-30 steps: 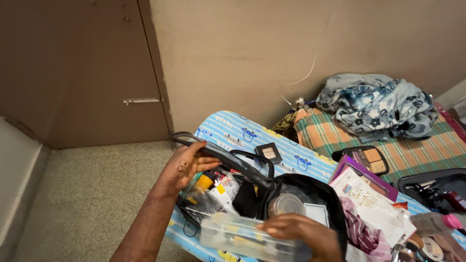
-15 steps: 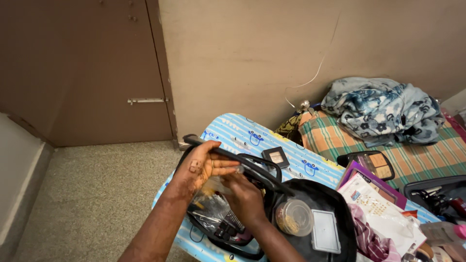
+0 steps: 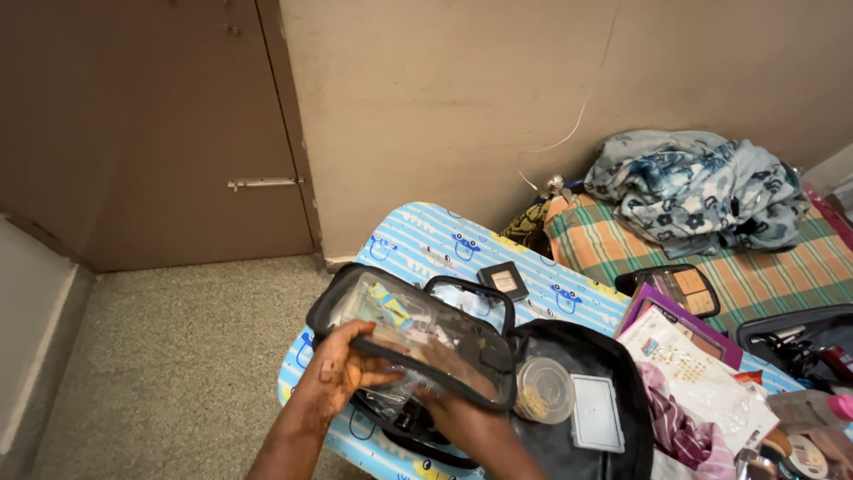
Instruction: The person organizes various makeup items and personal care products by placing them into clear and black pouches, then packs the pouches and additional loose items into a suitcase.
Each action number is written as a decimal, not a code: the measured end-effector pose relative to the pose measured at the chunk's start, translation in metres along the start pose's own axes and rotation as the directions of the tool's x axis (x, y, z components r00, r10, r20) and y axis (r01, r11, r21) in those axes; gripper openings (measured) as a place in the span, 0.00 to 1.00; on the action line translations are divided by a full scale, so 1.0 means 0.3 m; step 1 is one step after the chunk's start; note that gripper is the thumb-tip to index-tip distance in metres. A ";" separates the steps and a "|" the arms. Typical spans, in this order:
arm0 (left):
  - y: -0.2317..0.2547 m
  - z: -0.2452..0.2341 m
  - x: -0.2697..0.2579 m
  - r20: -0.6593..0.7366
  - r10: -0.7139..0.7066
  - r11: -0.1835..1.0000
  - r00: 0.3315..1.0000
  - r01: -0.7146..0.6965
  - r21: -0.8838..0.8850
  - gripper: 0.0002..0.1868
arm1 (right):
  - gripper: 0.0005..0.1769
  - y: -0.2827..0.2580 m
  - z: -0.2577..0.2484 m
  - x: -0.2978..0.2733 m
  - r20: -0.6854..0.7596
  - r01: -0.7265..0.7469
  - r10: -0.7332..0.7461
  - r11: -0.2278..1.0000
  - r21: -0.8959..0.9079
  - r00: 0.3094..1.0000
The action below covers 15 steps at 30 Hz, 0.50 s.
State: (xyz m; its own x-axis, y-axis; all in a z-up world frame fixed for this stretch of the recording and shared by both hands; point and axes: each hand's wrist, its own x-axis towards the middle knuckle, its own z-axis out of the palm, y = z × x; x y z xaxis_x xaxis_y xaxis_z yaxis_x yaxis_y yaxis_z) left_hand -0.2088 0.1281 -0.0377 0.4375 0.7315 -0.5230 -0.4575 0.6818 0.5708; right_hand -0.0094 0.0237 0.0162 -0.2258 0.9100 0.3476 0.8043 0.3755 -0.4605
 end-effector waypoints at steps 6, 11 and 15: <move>-0.178 -0.118 0.001 0.026 0.046 0.998 0.999 -0.047 0.045 0.34 | 0.25 0.143 -0.191 -0.194 0.384 -0.272 0.209 0.955 0.117 0.899; -0.208 -0.140 -0.060 0.301 0.239 0.959 0.923 -0.272 0.074 0.41 | 0.17 0.372 -0.278 -0.345 0.222 -0.598 0.577 0.800 0.037 0.786; -0.137 -0.080 -0.086 -0.192 0.050 0.978 0.980 -0.009 0.207 0.30 | 0.26 0.545 -0.274 -0.447 -0.264 -0.677 0.631 0.719 -0.154 0.730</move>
State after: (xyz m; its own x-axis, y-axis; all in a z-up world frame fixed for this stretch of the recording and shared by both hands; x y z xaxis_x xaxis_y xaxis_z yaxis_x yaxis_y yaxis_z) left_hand -0.2196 0.0815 -0.0629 0.2575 0.7528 -0.6058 -0.2918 0.6582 0.6940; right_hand 0.1976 -0.0513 -0.0387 0.4878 0.8544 0.1793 0.8163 -0.3735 -0.4407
